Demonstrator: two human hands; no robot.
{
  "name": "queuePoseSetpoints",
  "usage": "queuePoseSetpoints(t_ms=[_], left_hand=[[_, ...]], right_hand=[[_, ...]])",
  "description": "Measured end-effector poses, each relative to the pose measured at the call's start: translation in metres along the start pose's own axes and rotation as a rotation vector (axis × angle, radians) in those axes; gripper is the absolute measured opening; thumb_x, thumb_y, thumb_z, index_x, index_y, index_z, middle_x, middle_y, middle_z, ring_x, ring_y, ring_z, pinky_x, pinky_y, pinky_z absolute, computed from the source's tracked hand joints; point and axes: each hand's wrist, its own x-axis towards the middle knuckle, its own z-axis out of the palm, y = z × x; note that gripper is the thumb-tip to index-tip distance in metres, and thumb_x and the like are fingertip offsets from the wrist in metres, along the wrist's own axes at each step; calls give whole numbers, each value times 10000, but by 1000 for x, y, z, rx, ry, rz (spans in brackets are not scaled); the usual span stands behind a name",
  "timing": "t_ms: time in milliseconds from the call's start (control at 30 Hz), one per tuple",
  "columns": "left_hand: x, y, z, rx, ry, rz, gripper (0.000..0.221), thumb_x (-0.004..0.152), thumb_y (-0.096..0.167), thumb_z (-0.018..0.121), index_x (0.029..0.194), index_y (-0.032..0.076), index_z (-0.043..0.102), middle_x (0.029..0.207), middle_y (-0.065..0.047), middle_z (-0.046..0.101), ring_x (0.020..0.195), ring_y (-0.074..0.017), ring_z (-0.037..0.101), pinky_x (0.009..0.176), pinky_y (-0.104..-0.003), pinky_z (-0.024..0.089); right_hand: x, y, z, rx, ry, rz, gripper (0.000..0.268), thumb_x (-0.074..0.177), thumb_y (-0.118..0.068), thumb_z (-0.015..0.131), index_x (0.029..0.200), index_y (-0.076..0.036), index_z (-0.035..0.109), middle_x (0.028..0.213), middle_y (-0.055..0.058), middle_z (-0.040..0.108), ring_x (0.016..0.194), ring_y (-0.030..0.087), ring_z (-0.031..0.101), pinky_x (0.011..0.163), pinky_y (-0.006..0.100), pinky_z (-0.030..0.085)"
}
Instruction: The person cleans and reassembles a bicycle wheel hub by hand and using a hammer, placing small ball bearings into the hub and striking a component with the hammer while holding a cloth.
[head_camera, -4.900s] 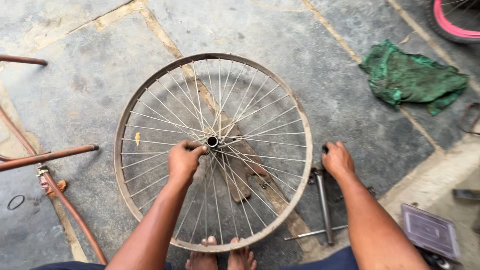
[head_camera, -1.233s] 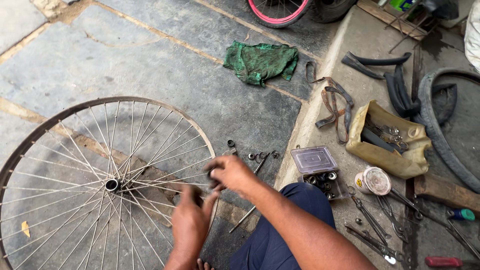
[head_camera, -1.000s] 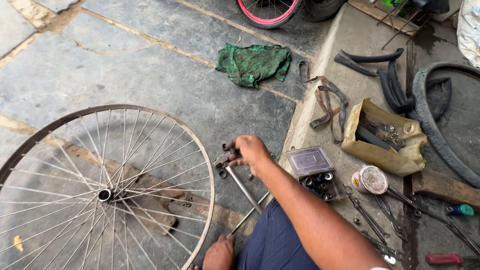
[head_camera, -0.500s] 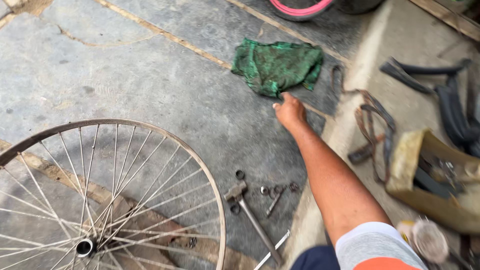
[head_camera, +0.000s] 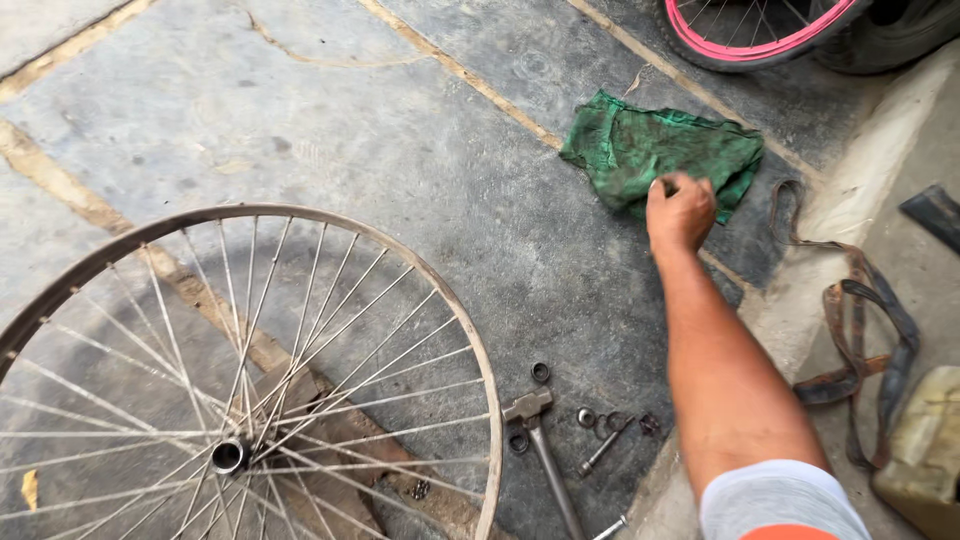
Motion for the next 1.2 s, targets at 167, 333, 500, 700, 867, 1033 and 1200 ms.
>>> queuePoseSetpoints(t_ms=[167,333,500,700,867,1033,1200], left_hand=[[-5,20,-83,-210,94,41,368,904,314,645,1247,186,680,1076,-92,733,922,-221,778,860,-399,641],[-108,56,-188,-528,241,104,403,883,320,684,1262,187,690,1060,-80,756,931,-198,786,882,-384,648],[-243,122,-314,-579,820,393,615,854,353,755,1389,99,589,1246,-181,669,1166,-322,666,953,-468,541],[-348,167,-364,-636,1166,713,849,838,447,859,1447,-9,482,1311,-197,655,1184,-269,639,968,-411,525],[-360,113,-352,-1354,511,570,278,894,149,725,1110,-17,667,937,-117,725,838,-176,666,760,-333,559],[-354,17,-310,-1311,433,362,223,841,12,653,1062,34,677,887,-10,688,799,-91,624,733,-258,508],[-315,-59,-274,-1654,209,133,209,866,-1,578,1046,35,677,831,-76,678,693,-191,650,660,-363,560]], right_hand=[[62,-70,-116,379,-171,8,164,1050,-171,611,1118,-32,558,835,138,665,721,341,706,686,440,556],[80,-157,-287,294,8,-606,106,1118,-71,645,1174,11,608,897,143,702,804,249,716,748,398,553],[18,-274,-462,379,-112,-582,178,1095,-136,597,1184,5,537,837,87,678,652,121,626,582,289,510],[-77,-354,-530,857,-518,-675,137,1090,-115,603,1181,-32,543,961,55,679,812,84,642,698,235,543],[-139,-361,-491,947,-827,-242,174,965,-158,614,1096,-58,559,706,36,630,485,110,571,428,281,482],[-246,-344,-404,1246,-1269,163,237,935,-184,658,1116,-42,602,611,18,510,398,102,460,407,335,527],[-334,-340,-328,1229,-1461,526,415,904,-251,713,1228,-16,601,747,28,595,411,72,421,396,268,425]])
